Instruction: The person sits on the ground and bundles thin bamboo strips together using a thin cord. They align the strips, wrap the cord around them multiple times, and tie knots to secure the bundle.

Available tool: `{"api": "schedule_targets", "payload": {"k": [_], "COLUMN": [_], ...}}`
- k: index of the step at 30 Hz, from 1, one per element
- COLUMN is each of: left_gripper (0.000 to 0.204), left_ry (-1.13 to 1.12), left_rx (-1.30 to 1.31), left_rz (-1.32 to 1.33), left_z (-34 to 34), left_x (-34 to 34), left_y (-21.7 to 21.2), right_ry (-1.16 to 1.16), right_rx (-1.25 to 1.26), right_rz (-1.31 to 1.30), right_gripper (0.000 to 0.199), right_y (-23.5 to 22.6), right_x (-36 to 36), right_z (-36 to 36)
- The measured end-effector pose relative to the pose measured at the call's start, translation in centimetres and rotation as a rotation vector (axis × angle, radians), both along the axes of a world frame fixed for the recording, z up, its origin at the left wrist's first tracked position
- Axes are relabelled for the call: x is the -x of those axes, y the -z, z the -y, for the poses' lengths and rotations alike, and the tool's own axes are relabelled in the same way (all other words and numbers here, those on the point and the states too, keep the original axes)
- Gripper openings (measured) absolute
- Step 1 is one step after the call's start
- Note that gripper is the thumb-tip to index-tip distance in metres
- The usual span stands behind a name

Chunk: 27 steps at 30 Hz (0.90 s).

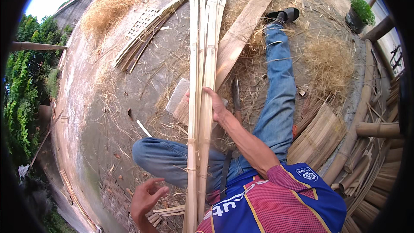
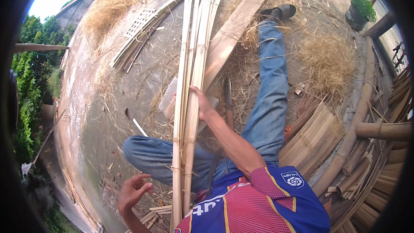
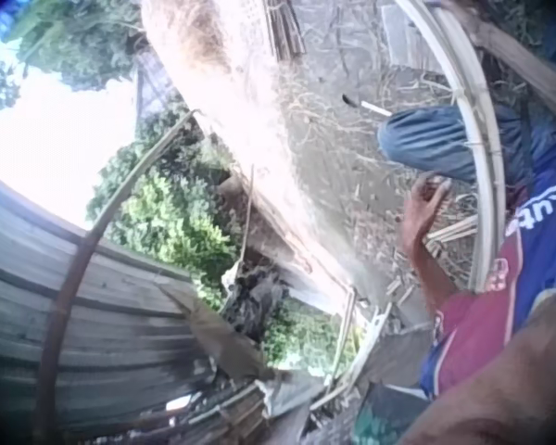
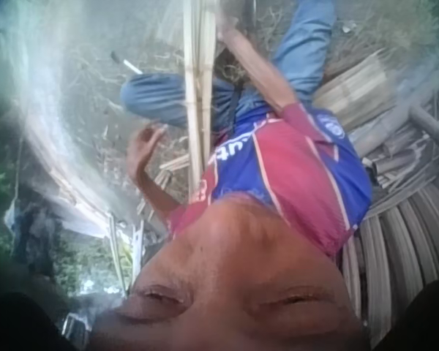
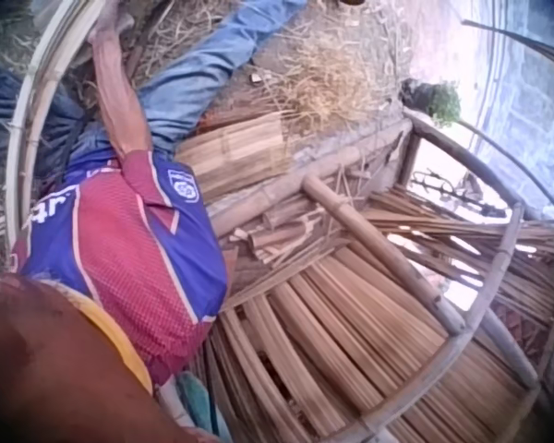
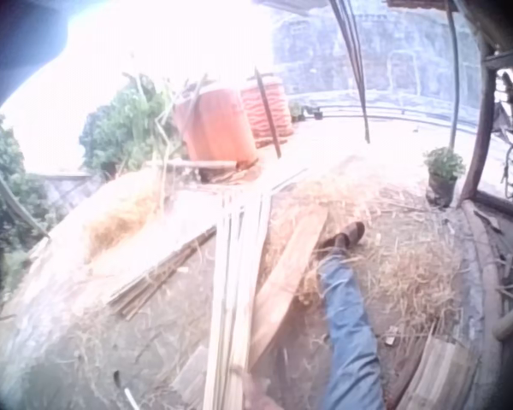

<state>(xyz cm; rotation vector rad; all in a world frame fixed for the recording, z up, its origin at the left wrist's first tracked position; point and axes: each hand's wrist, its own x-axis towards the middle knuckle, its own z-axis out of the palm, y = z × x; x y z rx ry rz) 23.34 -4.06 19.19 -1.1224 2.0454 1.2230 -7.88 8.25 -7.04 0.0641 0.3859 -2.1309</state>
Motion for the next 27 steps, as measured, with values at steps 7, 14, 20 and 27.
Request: {"api": "schedule_targets", "payload": {"k": [7,14,20,27], "left_gripper": [0.094,0.064,0.059,0.079], "left_ry": [0.006,0.052,0.143,0.307], "left_rx": [0.211,0.041,0.186,0.394], "left_rz": [-0.414,-0.439,-0.353,-0.245], "left_z": [3.0,-0.6,-2.0,-0.5], "left_x": [25.3,33.5,31.4,23.0], "left_y": [14.7,22.8,14.8,16.4], "right_ry": [0.020,0.123,0.253,-0.794], "right_rx": [-0.141,-0.359,-0.521,-0.430], "right_rz": [0.031,0.046,-0.239,-0.923], "right_gripper": [0.065,0.050,0.068,0.065], "right_y": [-3.2,-1.1,-3.8,-3.3], "right_x": [-3.9,-5.4,-8.3,-6.1], "right_z": [-0.3,1.0,1.9,-5.8]}}
